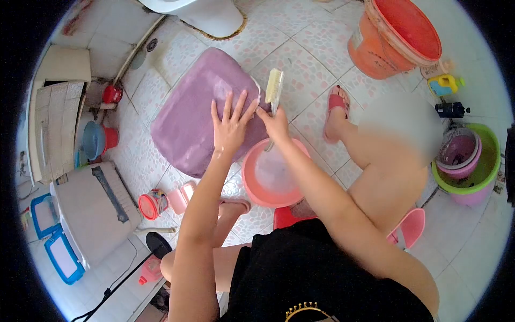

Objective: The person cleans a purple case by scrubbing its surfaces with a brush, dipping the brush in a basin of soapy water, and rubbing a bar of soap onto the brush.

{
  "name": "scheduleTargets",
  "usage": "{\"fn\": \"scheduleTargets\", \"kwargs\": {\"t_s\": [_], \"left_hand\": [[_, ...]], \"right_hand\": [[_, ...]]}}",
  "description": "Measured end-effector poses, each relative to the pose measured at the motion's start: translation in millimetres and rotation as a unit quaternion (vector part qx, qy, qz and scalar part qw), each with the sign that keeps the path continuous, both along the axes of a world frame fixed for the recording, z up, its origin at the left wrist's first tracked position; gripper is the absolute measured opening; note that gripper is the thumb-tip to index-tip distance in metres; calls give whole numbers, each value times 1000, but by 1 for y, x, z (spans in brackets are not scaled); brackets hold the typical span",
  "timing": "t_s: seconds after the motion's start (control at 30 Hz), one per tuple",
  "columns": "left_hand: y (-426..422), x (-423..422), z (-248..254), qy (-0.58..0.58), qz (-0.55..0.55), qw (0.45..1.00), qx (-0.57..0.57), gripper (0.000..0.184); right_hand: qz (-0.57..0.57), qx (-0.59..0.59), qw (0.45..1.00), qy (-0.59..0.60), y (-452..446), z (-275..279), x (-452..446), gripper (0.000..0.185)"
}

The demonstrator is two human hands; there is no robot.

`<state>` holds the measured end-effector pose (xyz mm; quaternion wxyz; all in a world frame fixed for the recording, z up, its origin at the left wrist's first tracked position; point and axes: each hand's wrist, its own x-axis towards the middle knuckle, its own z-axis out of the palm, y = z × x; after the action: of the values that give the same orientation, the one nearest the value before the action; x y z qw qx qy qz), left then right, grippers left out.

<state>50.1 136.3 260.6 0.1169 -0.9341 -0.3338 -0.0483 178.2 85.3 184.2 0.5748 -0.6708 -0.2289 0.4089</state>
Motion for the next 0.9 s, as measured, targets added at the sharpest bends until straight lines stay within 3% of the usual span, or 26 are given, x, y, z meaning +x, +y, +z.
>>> {"fn": "scheduleTargets", "kwargs": {"t_s": [0.1, 0.2, 0.3, 0.43, 0.53, 0.57, 0.67, 0.7, 0.8, 0.83, 0.9], "left_hand": [[-23, -47, -26, 104, 48, 992, 52, 67], [-37, -97, -39, 44, 101, 992, 56, 67], [-36, -132, -30, 66, 165, 983, 48, 75], [-28, -150, -15, -74, 297, 952, 9, 89], [-28, -157, -16, -165, 410, 897, -23, 98], [-28, -166, -21, -276, 375, 882, -70, 104], [-28, -177, -58, -417, 460, 772, -133, 108], [-31, -175, -64, -435, 494, 746, -102, 101], [-35, -181, -65, -524, 504, 600, -335, 88], [-39, -179, -69, -527, 499, 628, -282, 81], [-40, -185, -73, -497, 514, 633, -295, 78]], "right_hand": [[4, -11, 997, -75, -1, 14, -1, 51], [24, -28, 989, -146, -7, 40, -2, 54], [46, -8, 982, -182, -5, 47, -10, 57], [101, -20, 973, -205, -1, 52, -13, 60], [121, 27, 971, -203, -2, 58, -16, 59], [126, 34, 967, -220, -2, 55, -16, 66], [157, 70, 972, -161, 6, 28, -8, 72], [159, 84, 965, -190, 12, 13, -1, 80], [187, -18, 948, -256, 18, 19, 14, 87], [205, -24, 958, -198, 25, 5, 22, 87], [250, -70, 951, -166, 28, -4, 39, 84]]}}
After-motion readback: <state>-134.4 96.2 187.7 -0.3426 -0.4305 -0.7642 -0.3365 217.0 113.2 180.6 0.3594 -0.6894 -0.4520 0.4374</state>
